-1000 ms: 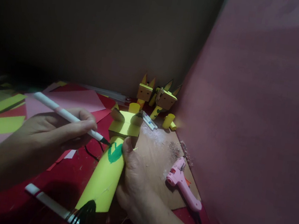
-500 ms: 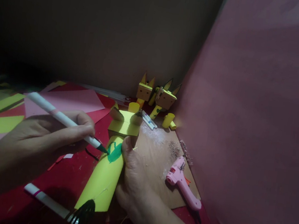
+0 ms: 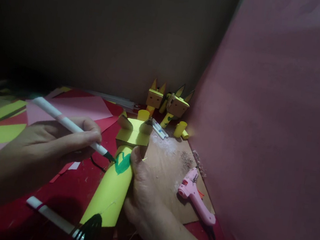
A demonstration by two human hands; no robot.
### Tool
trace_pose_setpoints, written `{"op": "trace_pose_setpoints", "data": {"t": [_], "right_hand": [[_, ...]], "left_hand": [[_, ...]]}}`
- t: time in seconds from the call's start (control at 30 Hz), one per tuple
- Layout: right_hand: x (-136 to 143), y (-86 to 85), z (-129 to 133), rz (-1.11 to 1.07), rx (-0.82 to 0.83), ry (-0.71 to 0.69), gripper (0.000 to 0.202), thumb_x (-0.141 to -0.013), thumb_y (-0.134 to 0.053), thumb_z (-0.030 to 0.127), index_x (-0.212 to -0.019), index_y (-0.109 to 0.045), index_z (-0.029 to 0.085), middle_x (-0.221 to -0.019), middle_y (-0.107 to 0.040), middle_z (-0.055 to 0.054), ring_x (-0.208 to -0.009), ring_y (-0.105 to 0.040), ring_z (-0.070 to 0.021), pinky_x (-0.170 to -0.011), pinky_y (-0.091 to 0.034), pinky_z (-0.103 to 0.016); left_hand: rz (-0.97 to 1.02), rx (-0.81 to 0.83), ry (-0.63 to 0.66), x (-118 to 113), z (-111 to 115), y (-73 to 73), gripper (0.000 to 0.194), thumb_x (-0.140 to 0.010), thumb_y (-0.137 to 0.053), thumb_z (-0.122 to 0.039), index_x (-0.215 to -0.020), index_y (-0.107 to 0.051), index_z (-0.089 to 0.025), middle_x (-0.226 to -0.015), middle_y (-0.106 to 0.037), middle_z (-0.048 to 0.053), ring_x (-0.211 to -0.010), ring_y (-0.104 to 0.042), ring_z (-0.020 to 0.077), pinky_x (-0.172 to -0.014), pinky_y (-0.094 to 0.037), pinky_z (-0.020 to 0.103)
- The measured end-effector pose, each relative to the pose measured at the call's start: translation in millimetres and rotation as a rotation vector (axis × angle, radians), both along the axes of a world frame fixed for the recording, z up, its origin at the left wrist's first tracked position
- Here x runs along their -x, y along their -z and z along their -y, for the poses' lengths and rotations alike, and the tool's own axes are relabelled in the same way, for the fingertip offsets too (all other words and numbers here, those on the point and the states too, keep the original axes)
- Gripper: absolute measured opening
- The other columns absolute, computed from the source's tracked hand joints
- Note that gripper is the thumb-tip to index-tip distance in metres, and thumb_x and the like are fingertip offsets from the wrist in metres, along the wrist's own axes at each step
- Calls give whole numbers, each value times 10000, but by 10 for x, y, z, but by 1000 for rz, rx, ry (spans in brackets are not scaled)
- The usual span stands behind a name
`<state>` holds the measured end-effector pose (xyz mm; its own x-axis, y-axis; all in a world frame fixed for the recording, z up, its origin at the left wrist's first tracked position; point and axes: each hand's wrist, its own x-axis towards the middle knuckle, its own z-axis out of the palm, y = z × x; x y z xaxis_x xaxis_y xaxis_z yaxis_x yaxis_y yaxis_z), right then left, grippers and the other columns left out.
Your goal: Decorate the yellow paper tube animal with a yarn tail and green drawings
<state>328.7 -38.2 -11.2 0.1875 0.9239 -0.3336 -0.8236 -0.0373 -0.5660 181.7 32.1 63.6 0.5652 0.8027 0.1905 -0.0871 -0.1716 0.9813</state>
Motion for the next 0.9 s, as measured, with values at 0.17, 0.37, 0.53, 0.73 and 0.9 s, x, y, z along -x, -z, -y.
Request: {"op": "trace_pose_setpoints", "data": {"t": [0.17,0.37,0.53,0.73,0.9], "right_hand": [[-1,14,7,25,-30,-56,622,-569,-937,695,-837,-695,188,-647,-717,-18,-681,-725,-238,-686,-622,-387],[3,15,6,-5,5,3,636,-565,-944,687,-865,-715,175,-702,-730,-18,-631,-682,-192,-693,-606,-366],[3,-174,63,-5,56,-43,640,-449,-1022,599,-805,-711,167,-680,-717,4,-635,-657,-164,-723,-597,-334],[1,-214,71,-8,49,-31,658,-423,-1018,621,-789,-707,171,-648,-710,7,-625,-667,-178,-697,-604,-348],[-1,-58,28,-3,4,-7,658,-487,-995,635,-866,-718,174,-700,-742,-22,-692,-724,-233,-677,-609,-371]], "left_hand": [[9,-26,15,-25,0,-21,270,-888,-699,-397,-677,-667,-232,-570,-452,-63,-492,-359,80,-413,-326,166],[-6,6,-27,-3,-55,19,288,-900,-700,-410,-688,-652,-221,-581,-443,-66,-519,-353,81,-458,-336,175],[-47,-4,-60,-10,-90,57,320,-902,-692,-471,-708,-662,-219,-616,-479,-44,-568,-387,106,-501,-342,212],[-53,-6,-84,-22,-89,58,319,-889,-689,-503,-728,-668,-228,-614,-497,-35,-571,-411,121,-507,-351,230],[-22,-5,-70,-20,-69,42,298,-877,-709,-470,-698,-672,-234,-572,-450,-52,-516,-358,100,-455,-326,206]]}}
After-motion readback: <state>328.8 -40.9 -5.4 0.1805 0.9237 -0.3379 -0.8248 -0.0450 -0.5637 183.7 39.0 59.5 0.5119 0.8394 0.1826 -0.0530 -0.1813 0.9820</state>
